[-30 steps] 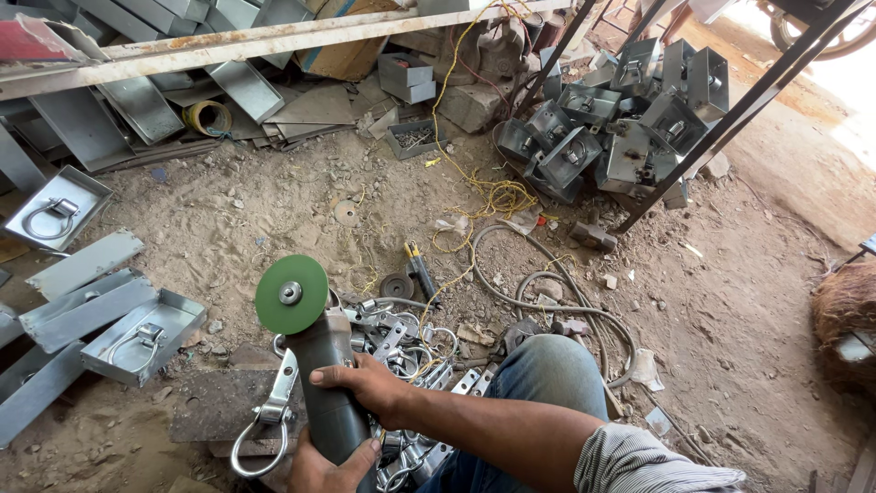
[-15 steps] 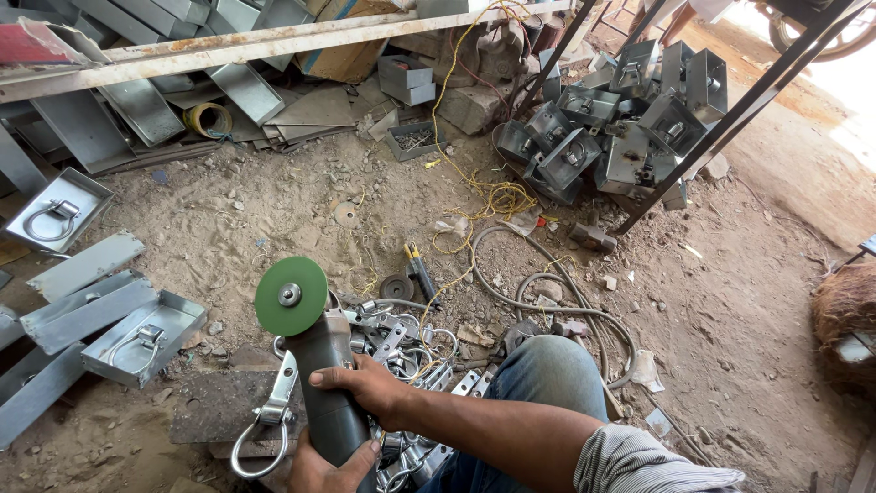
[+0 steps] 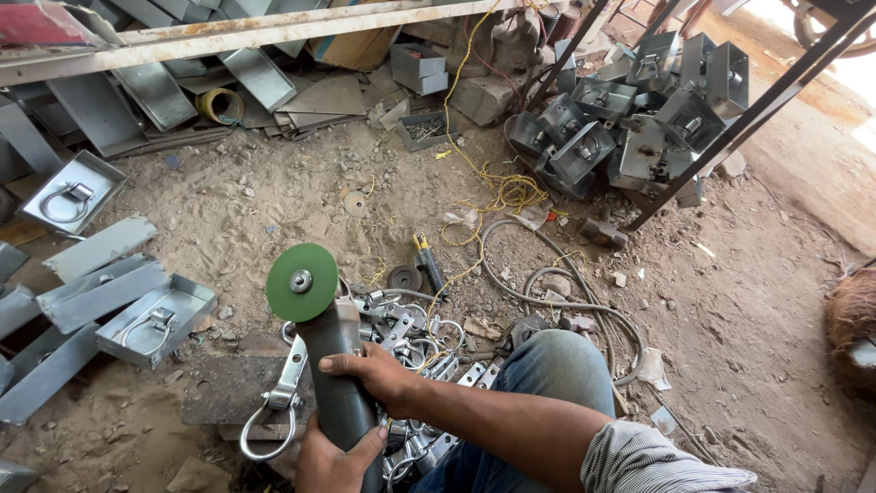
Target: The person holds an angle grinder with both hands and uses it to grind the edges of several metal brackets and rings, resulting in bright orange sparks as the tool makes contact with the metal.
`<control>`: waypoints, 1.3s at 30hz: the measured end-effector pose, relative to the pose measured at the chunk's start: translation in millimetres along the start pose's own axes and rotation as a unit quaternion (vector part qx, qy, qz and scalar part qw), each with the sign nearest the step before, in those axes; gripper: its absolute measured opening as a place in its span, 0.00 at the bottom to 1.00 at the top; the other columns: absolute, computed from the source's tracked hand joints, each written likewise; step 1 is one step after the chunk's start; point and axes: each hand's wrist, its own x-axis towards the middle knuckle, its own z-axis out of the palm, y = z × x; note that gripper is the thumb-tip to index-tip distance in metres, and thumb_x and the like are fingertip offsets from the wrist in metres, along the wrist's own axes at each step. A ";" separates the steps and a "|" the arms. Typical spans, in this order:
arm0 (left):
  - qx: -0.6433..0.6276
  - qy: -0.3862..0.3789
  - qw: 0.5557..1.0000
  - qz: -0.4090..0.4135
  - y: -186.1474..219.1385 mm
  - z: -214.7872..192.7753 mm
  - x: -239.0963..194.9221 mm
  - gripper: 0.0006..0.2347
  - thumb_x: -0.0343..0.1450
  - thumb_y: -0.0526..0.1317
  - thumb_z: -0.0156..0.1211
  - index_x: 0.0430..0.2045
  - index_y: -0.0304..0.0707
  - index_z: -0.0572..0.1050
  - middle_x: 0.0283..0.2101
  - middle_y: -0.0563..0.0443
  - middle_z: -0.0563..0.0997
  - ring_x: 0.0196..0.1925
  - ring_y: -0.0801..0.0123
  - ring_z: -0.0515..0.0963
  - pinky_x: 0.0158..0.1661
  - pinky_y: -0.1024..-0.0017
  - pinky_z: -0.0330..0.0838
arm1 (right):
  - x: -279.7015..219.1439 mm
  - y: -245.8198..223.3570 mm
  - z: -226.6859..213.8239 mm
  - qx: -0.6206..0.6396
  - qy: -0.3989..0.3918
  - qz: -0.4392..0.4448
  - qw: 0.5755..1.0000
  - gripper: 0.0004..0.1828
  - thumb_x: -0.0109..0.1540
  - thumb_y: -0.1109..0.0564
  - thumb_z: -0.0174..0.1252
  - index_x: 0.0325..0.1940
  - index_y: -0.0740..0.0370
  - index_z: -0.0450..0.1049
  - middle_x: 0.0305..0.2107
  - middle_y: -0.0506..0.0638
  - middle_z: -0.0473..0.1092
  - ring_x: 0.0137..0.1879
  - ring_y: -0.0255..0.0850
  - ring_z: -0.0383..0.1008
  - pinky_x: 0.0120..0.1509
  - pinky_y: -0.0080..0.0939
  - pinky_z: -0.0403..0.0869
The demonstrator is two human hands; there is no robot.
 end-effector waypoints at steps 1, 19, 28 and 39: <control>-0.006 -0.001 1.000 0.001 3.3 0.8 -2.1 0.34 0.57 0.38 0.74 0.56 0.24 0.65 0.42 0.34 0.81 0.40 0.55 0.87 0.48 0.61 0.80 | 0.0 0.2 -0.8 0.002 -0.001 -0.004 1.000 0.35 0.55 0.44 0.69 0.57 0.68 0.66 0.39 0.56 0.73 0.40 0.42 0.78 0.48 0.44 0.80; -0.019 0.008 0.994 0.106 -63.0 2.8 52.2 0.40 0.52 0.39 0.78 0.60 0.27 0.64 0.45 0.33 0.83 0.44 0.54 0.87 0.50 0.59 0.79 | 3.5 6.5 -2.8 0.022 -0.016 -0.013 1.000 0.35 0.56 0.46 0.69 0.59 0.70 0.67 0.41 0.58 0.73 0.43 0.45 0.78 0.51 0.47 0.79; 0.073 0.036 0.995 0.056 -91.7 -0.9 85.0 0.42 0.53 0.41 0.82 0.59 0.25 0.63 0.46 0.32 0.84 0.46 0.51 0.89 0.54 0.59 0.80 | -3.8 -1.4 -1.7 0.030 -0.020 -0.021 0.999 0.33 0.55 0.46 0.69 0.57 0.66 0.67 0.39 0.55 0.73 0.42 0.44 0.77 0.50 0.45 0.78; 0.010 0.047 0.990 0.131 -110.7 0.8 99.2 0.40 0.50 0.37 0.80 0.57 0.23 0.66 0.44 0.32 0.84 0.45 0.51 0.88 0.51 0.58 0.80 | -4.0 -2.1 -1.6 0.039 -0.019 -0.010 0.999 0.33 0.55 0.47 0.70 0.56 0.67 0.68 0.39 0.55 0.74 0.42 0.43 0.78 0.52 0.44 0.78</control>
